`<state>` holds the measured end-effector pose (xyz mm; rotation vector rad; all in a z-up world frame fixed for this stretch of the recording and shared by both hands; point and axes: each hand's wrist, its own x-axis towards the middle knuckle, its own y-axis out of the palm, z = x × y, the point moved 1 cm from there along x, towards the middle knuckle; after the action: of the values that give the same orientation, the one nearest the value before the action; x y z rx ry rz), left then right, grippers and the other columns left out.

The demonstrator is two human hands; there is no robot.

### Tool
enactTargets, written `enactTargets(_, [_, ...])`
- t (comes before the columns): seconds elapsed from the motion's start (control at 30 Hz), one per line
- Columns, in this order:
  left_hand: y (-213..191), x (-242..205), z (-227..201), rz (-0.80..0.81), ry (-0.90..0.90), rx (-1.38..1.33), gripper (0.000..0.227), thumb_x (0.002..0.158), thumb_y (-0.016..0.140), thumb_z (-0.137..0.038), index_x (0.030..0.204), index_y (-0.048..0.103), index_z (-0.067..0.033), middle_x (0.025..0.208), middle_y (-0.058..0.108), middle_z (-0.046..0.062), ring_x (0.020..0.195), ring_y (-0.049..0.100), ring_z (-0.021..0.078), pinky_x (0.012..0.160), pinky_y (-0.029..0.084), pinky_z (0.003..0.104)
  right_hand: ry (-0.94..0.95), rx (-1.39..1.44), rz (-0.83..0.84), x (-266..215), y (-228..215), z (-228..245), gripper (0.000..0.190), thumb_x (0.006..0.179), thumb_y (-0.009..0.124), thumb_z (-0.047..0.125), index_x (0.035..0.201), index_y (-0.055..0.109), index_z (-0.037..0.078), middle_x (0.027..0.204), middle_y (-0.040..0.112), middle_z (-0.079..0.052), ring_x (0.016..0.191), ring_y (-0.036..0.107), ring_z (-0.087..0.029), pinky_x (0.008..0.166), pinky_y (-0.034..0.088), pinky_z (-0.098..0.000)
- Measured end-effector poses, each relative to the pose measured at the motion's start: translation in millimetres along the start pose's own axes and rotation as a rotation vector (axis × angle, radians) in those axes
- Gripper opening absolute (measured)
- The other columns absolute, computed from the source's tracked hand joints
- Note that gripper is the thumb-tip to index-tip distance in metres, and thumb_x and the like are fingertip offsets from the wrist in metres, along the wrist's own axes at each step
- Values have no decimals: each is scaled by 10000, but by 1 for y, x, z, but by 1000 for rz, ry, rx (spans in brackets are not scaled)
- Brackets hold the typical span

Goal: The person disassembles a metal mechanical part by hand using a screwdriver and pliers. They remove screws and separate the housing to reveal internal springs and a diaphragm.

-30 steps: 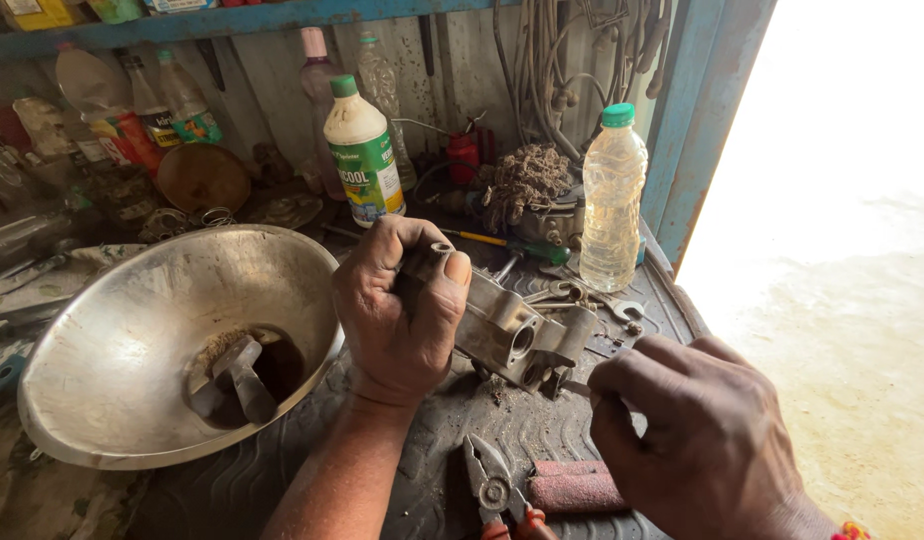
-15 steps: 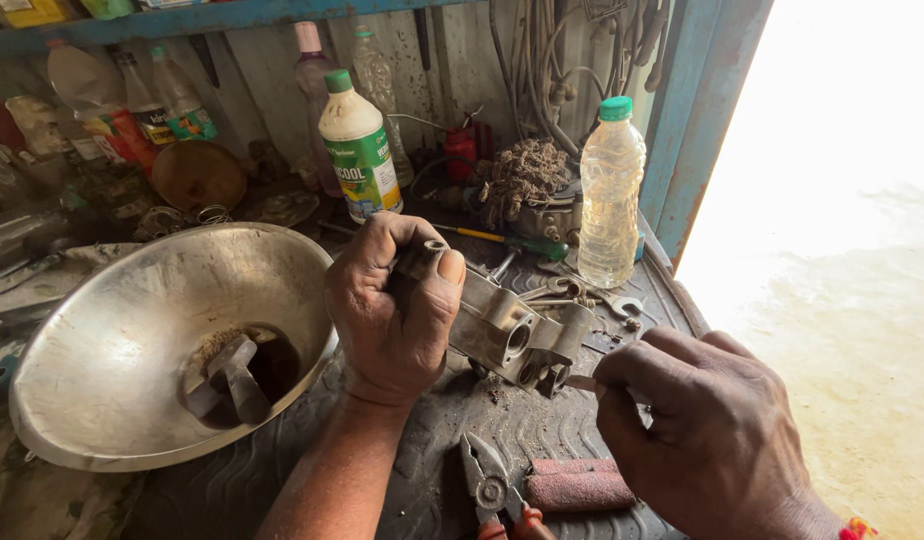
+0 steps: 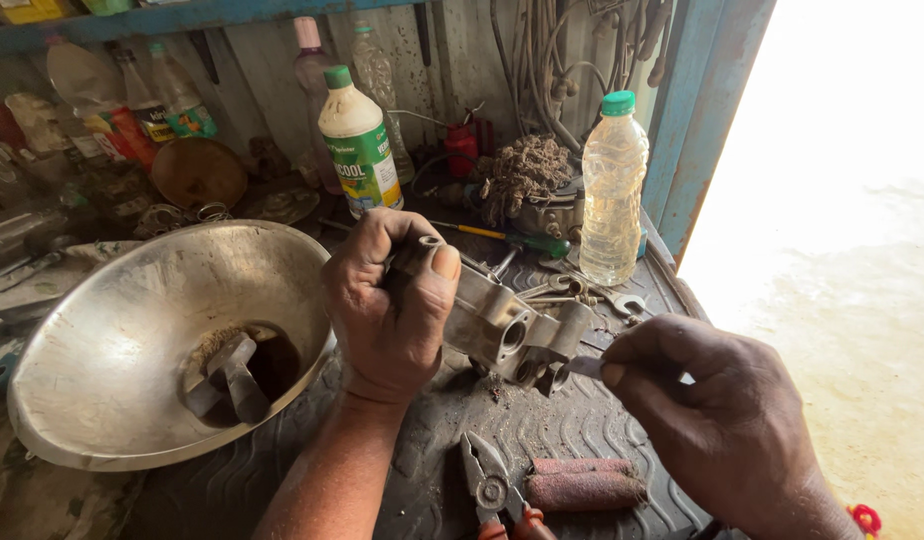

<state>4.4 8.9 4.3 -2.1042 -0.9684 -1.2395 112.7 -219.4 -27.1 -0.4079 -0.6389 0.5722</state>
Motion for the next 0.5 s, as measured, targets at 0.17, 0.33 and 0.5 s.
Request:
enactTargets(0.17, [2, 0, 3, -30, -55, -45, 169, 981, 672, -209, 984, 627, -46, 823, 611, -20, 762, 530, 54, 716, 470, 245, 98, -39, 52, 1, 2, 4, 103, 848, 775, 177, 901, 781, 88, 778, 757, -25, 687, 729, -135, 636, 586, -303])
enactTargets(0.33, [2, -1, 2, -23, -23, -16, 169, 986, 675, -209, 981, 625, -48, 814, 600, -34, 712, 521, 35, 716, 463, 239, 269, -95, 115, 3, 1, 11, 159, 842, 765, 225, 903, 798, 82, 762, 765, -35, 691, 724, -146, 641, 601, -322])
enactTargets(0.5, [2, 0, 3, -29, -23, -25, 169, 983, 679, -202, 983, 625, -42, 819, 602, -30, 751, 523, 44, 722, 466, 239, 374, -86, 145, 7, -2, 14, 172, 853, 753, 233, 902, 810, 78, 756, 753, -39, 659, 725, -136, 654, 578, -326])
